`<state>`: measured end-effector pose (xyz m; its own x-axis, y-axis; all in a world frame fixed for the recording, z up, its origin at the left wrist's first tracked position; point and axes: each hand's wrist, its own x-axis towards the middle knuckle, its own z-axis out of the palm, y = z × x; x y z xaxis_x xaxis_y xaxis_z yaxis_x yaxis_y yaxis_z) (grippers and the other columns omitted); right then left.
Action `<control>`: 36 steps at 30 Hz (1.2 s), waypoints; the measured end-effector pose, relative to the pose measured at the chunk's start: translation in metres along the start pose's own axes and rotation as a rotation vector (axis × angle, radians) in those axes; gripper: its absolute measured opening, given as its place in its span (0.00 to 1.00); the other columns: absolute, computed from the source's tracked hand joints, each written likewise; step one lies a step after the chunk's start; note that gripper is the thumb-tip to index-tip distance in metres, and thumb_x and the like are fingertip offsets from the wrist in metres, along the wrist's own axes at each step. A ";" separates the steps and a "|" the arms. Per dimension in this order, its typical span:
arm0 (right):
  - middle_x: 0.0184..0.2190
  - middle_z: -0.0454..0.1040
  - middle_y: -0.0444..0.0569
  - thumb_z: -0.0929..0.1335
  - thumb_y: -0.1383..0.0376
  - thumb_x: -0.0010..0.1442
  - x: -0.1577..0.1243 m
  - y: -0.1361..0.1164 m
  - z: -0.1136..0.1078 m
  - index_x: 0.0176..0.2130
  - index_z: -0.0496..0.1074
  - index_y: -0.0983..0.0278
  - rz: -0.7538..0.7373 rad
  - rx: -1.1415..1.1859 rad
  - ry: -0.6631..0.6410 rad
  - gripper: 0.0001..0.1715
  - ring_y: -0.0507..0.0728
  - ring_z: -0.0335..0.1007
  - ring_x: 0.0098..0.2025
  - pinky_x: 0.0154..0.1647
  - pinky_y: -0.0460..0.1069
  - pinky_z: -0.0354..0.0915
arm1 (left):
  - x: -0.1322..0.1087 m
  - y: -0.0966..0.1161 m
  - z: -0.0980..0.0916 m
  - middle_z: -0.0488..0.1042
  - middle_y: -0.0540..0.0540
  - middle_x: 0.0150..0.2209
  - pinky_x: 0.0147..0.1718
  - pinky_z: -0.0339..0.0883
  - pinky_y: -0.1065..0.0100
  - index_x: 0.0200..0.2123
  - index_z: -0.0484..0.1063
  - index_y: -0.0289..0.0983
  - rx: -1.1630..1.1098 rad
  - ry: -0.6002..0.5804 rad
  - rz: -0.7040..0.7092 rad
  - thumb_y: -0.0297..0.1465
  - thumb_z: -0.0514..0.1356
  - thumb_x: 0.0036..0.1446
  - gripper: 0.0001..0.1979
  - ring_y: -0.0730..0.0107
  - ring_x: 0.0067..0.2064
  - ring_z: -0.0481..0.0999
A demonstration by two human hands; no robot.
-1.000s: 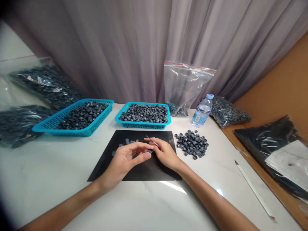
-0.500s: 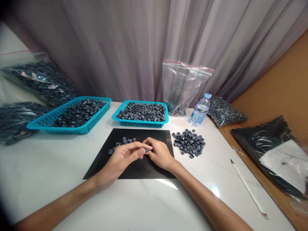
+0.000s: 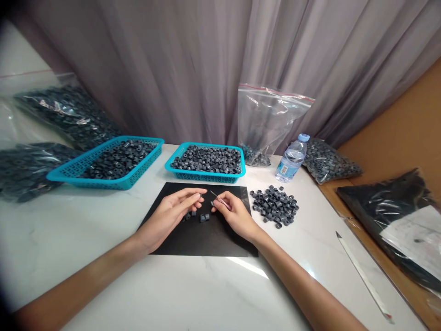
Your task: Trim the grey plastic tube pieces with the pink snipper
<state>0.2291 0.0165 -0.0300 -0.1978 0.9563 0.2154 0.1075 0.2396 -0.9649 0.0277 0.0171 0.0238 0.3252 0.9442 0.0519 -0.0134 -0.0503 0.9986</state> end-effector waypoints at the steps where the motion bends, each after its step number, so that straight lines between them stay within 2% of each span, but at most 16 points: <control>1: 0.32 0.75 0.45 0.68 0.48 0.64 -0.001 -0.002 -0.001 0.38 0.68 0.62 0.007 0.032 0.011 0.20 0.55 0.69 0.37 0.42 0.49 0.63 | 0.000 -0.001 0.001 0.79 0.45 0.42 0.45 0.68 0.67 0.48 0.79 0.38 -0.002 -0.002 -0.005 0.39 0.62 0.63 0.15 0.66 0.44 0.76; 3: 0.32 0.75 0.45 0.70 0.48 0.62 -0.003 -0.005 -0.003 0.38 0.69 0.63 0.035 0.060 0.034 0.21 0.53 0.66 0.33 0.35 0.47 0.61 | 0.000 -0.001 0.003 0.80 0.44 0.40 0.44 0.69 0.66 0.46 0.80 0.36 -0.015 0.000 -0.010 0.39 0.62 0.63 0.15 0.65 0.43 0.77; 6: 0.32 0.74 0.45 0.71 0.48 0.62 -0.007 -0.009 -0.005 0.40 0.71 0.63 0.081 0.108 0.057 0.21 0.48 0.56 0.25 0.25 0.45 0.52 | -0.002 0.000 0.006 0.80 0.44 0.37 0.42 0.70 0.66 0.42 0.80 0.35 -0.063 0.005 -0.030 0.40 0.64 0.62 0.14 0.65 0.41 0.78; 9: 0.30 0.72 0.43 0.72 0.49 0.61 -0.011 -0.013 -0.005 0.41 0.72 0.63 0.090 0.217 0.103 0.20 0.46 0.47 0.22 0.21 0.45 0.44 | -0.004 0.002 0.008 0.80 0.45 0.34 0.41 0.70 0.66 0.40 0.79 0.34 -0.107 0.003 -0.058 0.40 0.65 0.61 0.14 0.66 0.38 0.78; 12: 0.29 0.70 0.42 0.73 0.50 0.60 -0.015 -0.019 -0.002 0.42 0.74 0.63 0.079 0.297 0.171 0.20 0.45 0.42 0.20 0.20 0.46 0.39 | -0.006 0.003 0.008 0.80 0.44 0.36 0.40 0.70 0.66 0.43 0.78 0.33 -0.123 -0.008 -0.087 0.40 0.64 0.61 0.15 0.66 0.37 0.79; 17: 0.29 0.71 0.44 0.73 0.49 0.60 -0.022 -0.028 0.005 0.41 0.77 0.63 0.085 0.312 0.177 0.20 0.45 0.41 0.20 0.19 0.46 0.38 | -0.008 0.002 0.010 0.81 0.44 0.38 0.42 0.71 0.66 0.50 0.77 0.36 -0.145 -0.033 -0.117 0.40 0.63 0.63 0.17 0.67 0.39 0.79; 22: 0.32 0.73 0.44 0.74 0.51 0.58 -0.023 -0.028 0.005 0.43 0.78 0.61 0.114 0.304 0.119 0.19 0.45 0.43 0.21 0.20 0.46 0.40 | -0.008 0.001 0.010 0.82 0.44 0.41 0.47 0.71 0.65 0.47 0.80 0.36 -0.215 -0.069 -0.121 0.39 0.63 0.63 0.14 0.65 0.43 0.79; 30: 0.27 0.70 0.43 0.74 0.51 0.59 -0.024 -0.029 0.006 0.36 0.76 0.63 0.102 0.299 0.125 0.18 0.45 0.43 0.21 0.20 0.46 0.41 | -0.007 -0.001 0.010 0.83 0.41 0.41 0.51 0.72 0.62 0.46 0.81 0.35 -0.222 -0.128 -0.152 0.40 0.62 0.65 0.16 0.62 0.45 0.81; 36: 0.28 0.67 0.42 0.76 0.52 0.56 -0.024 -0.027 0.008 0.38 0.79 0.62 0.096 0.248 0.157 0.17 0.46 0.45 0.23 0.20 0.45 0.42 | -0.011 0.001 0.014 0.82 0.43 0.45 0.55 0.71 0.62 0.43 0.83 0.36 -0.272 -0.157 -0.211 0.35 0.65 0.63 0.11 0.62 0.49 0.80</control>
<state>0.2235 -0.0147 -0.0099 -0.0432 0.9914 0.1237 -0.1263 0.1174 -0.9850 0.0370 0.0026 0.0246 0.4881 0.8622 -0.1355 -0.1747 0.2487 0.9527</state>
